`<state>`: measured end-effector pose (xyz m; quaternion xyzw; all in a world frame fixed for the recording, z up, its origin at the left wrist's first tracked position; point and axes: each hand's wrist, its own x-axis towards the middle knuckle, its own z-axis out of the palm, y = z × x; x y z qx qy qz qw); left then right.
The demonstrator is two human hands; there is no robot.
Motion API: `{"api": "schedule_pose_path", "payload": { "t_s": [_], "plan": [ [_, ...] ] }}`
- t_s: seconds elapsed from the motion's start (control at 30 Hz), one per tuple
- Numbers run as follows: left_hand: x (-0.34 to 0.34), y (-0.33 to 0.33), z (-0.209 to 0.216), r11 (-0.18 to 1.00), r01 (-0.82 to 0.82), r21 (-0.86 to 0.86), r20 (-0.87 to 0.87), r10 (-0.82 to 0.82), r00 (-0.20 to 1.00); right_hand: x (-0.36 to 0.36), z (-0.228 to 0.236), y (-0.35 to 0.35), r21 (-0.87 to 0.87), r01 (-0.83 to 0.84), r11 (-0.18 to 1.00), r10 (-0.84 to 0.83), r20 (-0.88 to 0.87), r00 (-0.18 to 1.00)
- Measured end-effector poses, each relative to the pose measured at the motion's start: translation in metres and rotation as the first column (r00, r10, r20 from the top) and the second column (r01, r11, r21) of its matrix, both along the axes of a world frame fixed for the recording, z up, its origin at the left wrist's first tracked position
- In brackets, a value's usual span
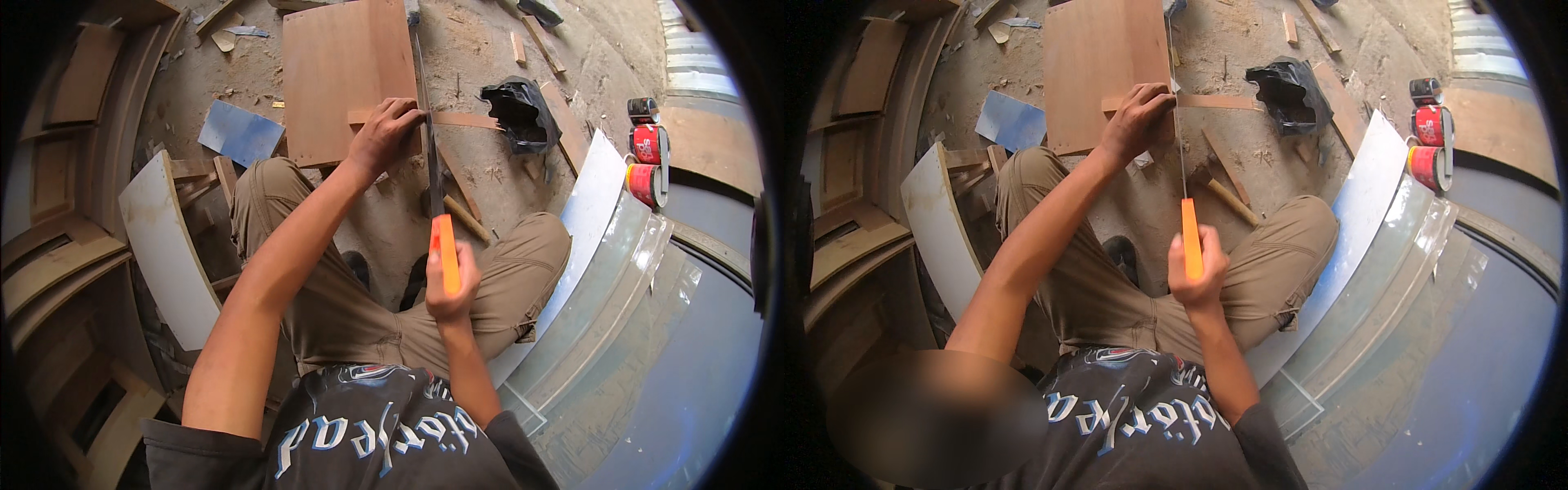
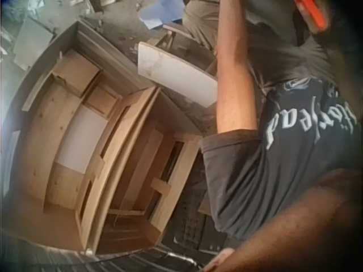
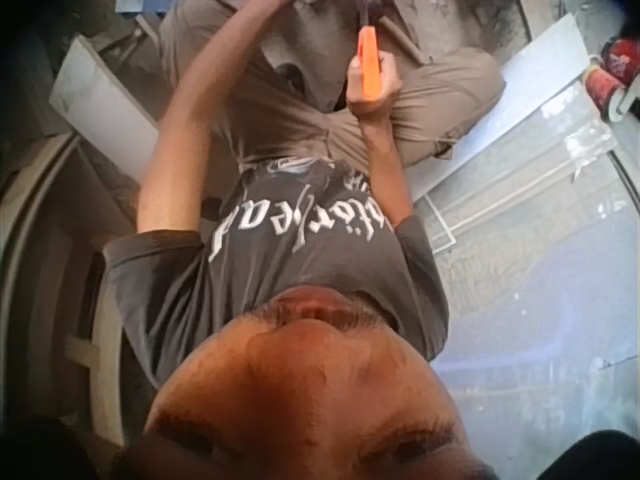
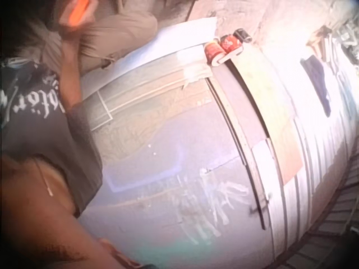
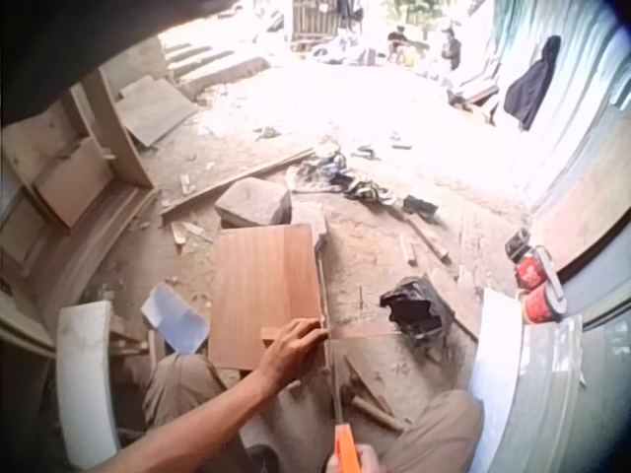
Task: The person assembles a small wooden stool by hand, using a hammer to drive nails into the joints and a hand saw to trim excess wood. They repeatedly adjust and reposition the stool legs and seat to ensure alignment.
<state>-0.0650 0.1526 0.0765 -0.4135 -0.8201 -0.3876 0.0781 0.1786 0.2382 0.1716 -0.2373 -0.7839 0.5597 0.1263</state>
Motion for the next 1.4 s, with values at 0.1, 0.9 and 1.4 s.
{"api": "schedule_pose_path", "payload": {
  "t_s": [0.1, 0.9, 1.4],
  "plan": [
    [0.0, -0.003, -0.003, 1.0, -0.006, -0.009, -0.01, 0.006, 1.0, 0.015, 0.004, -0.006, 0.058, -0.004, 0.998, 0.007, -0.044, 0.999],
    [-0.002, 0.003, 0.001, 0.999, -0.015, 0.046, 0.013, 0.014, 1.0, -0.009, 0.004, -0.005, -0.008, 0.031, 0.999, -0.031, 0.002, 1.0],
    [-0.001, -0.006, -0.008, 0.998, 0.008, 0.067, 0.045, -0.011, 0.999, -0.011, 0.002, -0.003, -0.077, 0.035, 0.996, -0.034, 0.027, 0.999]
  ]
}}
